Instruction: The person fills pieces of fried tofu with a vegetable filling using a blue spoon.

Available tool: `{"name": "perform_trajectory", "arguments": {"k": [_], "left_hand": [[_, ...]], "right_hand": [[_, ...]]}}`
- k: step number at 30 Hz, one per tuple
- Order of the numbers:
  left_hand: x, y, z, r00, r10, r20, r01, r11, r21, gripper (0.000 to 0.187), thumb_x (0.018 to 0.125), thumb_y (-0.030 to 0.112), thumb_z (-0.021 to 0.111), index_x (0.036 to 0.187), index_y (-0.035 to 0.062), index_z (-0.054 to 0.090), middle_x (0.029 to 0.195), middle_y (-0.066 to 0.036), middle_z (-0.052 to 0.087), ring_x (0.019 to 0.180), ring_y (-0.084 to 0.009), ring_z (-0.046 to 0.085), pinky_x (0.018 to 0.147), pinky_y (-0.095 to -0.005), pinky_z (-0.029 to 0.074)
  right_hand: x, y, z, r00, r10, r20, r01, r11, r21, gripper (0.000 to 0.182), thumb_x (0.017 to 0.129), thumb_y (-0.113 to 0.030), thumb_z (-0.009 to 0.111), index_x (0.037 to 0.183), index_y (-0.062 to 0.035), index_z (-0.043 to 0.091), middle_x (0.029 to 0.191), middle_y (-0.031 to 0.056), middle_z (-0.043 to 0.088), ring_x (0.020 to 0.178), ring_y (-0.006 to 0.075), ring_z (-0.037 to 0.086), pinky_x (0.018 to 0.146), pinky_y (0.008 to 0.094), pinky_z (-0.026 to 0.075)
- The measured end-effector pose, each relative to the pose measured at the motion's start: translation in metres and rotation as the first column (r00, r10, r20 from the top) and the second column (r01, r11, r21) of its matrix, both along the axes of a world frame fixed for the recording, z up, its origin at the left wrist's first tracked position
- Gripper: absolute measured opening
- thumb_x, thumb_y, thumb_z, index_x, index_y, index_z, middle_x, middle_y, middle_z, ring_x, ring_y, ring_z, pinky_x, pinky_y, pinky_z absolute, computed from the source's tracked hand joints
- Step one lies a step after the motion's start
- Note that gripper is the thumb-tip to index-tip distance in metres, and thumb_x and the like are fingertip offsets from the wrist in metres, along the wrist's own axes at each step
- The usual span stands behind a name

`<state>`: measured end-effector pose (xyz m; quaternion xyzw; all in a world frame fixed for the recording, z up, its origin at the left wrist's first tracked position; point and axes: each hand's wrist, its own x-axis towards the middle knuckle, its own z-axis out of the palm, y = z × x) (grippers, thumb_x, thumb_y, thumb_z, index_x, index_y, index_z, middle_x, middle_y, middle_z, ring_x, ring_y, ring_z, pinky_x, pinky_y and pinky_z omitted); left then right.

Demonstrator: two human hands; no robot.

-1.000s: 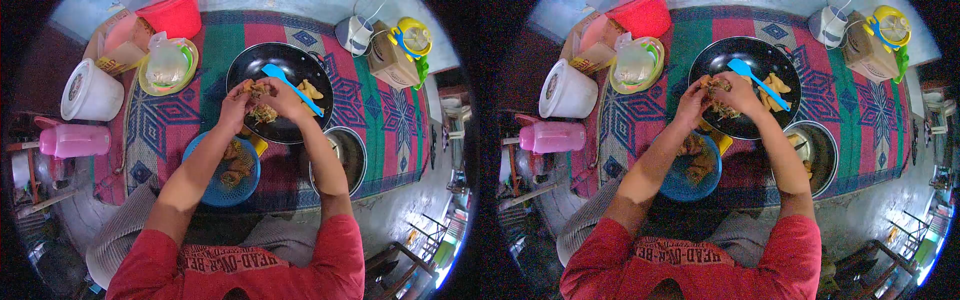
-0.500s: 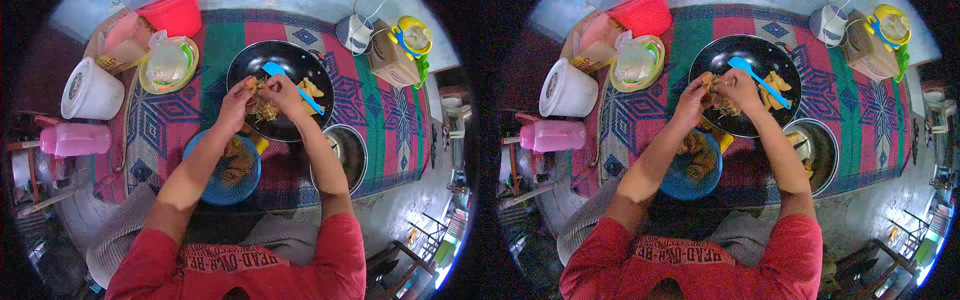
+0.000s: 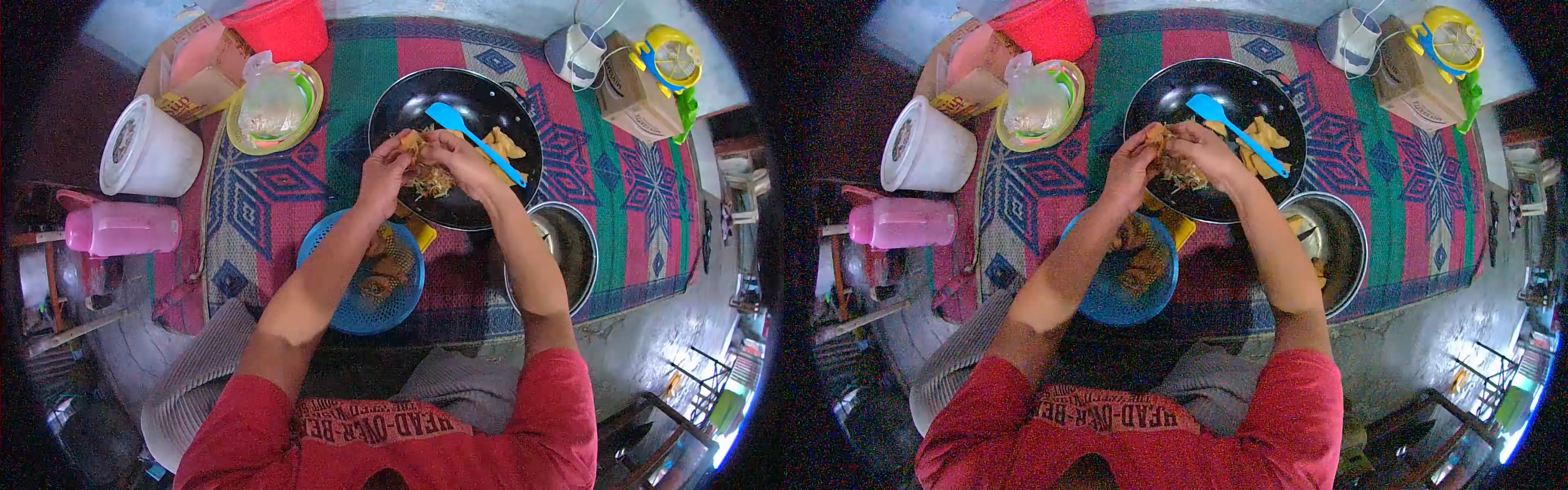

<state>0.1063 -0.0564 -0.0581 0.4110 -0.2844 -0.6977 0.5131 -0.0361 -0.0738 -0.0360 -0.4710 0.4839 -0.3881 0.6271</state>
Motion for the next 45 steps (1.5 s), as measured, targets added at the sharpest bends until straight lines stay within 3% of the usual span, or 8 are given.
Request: {"name": "perform_trajectory", "arguments": {"k": [2,8,14,19,28,34,41,45], "left_hand": [[-0.003,0.001,0.005,1.000,-0.003,0.027,0.004,1.000,-0.021,0.036,0.078,0.003,0.051,0.113,0.0096,0.050,0.097,-0.002,0.055,0.080,-0.0089,0.054,0.063,-0.0229,0.046],[-0.007,0.004,0.004,0.999,0.026,0.042,-0.022,0.996,-0.090,0.035,0.079,0.004,0.052,0.113,0.0082,0.050,0.093,-0.002,0.056,0.076,-0.0082,0.054,0.063,-0.0210,0.045],[-0.004,0.002,0.010,0.998,0.057,-0.002,-0.057,0.998,0.010,0.035,0.079,0.002,0.050,0.114,0.0079,0.048,0.099,-0.005,0.054,0.083,-0.0116,0.054,0.071,-0.0236,0.045],[-0.007,-0.003,0.006,0.995,0.095,0.005,-0.095,0.995,-0.027,0.036,0.080,0.000,0.048,0.115,0.0087,0.046,0.105,-0.006,0.053,0.088,-0.0142,0.054,0.075,-0.0254,0.047],[-0.014,0.006,0.015,0.997,0.070,0.042,-0.070,0.998,0.002,0.038,0.075,-0.006,0.048,0.112,0.0050,0.049,0.097,-0.005,0.055,0.081,-0.0108,0.054,0.068,-0.0200,0.045],[-0.009,0.008,0.012,0.998,0.031,-0.047,-0.031,1.000,0.001,0.035,0.081,0.004,0.047,0.116,0.0086,0.045,0.106,-0.005,0.053,0.091,-0.0141,0.054,0.074,-0.0245,0.047],[-0.007,0.007,0.013,0.995,0.022,-0.102,-0.015,0.998,0.065,0.036,0.080,0.002,0.049,0.115,0.0079,0.045,0.103,-0.005,0.053,0.086,-0.0144,0.056,0.074,-0.0249,0.048],[-0.005,0.008,0.018,0.987,-0.006,-0.163,0.015,0.999,0.052,0.037,0.079,0.001,0.049,0.115,0.0089,0.045,0.104,-0.005,0.053,0.087,-0.0143,0.055,0.072,-0.0252,0.048]], "right_hand": [[0.001,0.000,0.002,0.991,-0.017,0.132,0.003,0.994,0.108,0.022,0.073,-0.010,0.060,0.091,-0.0027,0.051,0.078,0.0021,0.054,0.071,0.0110,0.050,0.065,0.0252,0.041],[0.005,0.000,-0.017,0.987,-0.089,-0.132,0.068,0.985,-0.157,0.028,0.071,-0.010,0.062,0.096,-0.0014,0.052,0.078,0.0030,0.055,0.071,0.0104,0.050,0.065,0.0248,0.041],[0.010,0.007,-0.002,0.845,-0.162,-0.510,-0.052,0.924,-0.380,0.035,0.070,-0.011,0.061,0.100,0.0032,0.049,0.084,0.0151,0.057,0.074,0.0240,0.056,0.069,0.0309,0.043],[0.021,0.020,0.010,0.722,-0.434,-0.538,-0.172,0.642,-0.747,0.023,0.069,-0.005,0.056,0.091,0.0019,0.053,0.085,0.0191,0.056,0.083,0.0333,0.054,0.072,0.0380,0.043],[0.017,0.016,0.025,0.632,-0.415,-0.654,-0.173,0.748,-0.641,0.009,0.067,-0.001,0.055,0.074,0.0013,0.052,0.072,0.0191,0.053,0.072,0.0352,0.052,0.064,0.0410,0.043],[0.014,0.022,0.033,0.736,-0.281,-0.616,-0.231,0.751,-0.618,0.015,0.069,-0.003,0.049,0.082,-0.0015,0.056,0.082,0.0208,0.055,0.077,0.0361,0.054,0.066,0.0410,0.045],[0.005,0.016,0.027,0.641,-0.265,-0.721,-0.316,0.765,-0.562,0.019,0.063,-0.004,0.054,0.082,-0.0020,0.057,0.084,0.0208,0.056,0.078,0.0354,0.055,0.066,0.0390,0.045],[-0.005,0.003,0.004,0.807,-0.284,-0.518,-0.076,0.820,-0.567,0.020,0.063,-0.010,0.063,0.079,-0.0016,0.057,0.079,0.0144,0.057,0.075,0.0277,0.056,0.065,0.0326,0.045]]}}
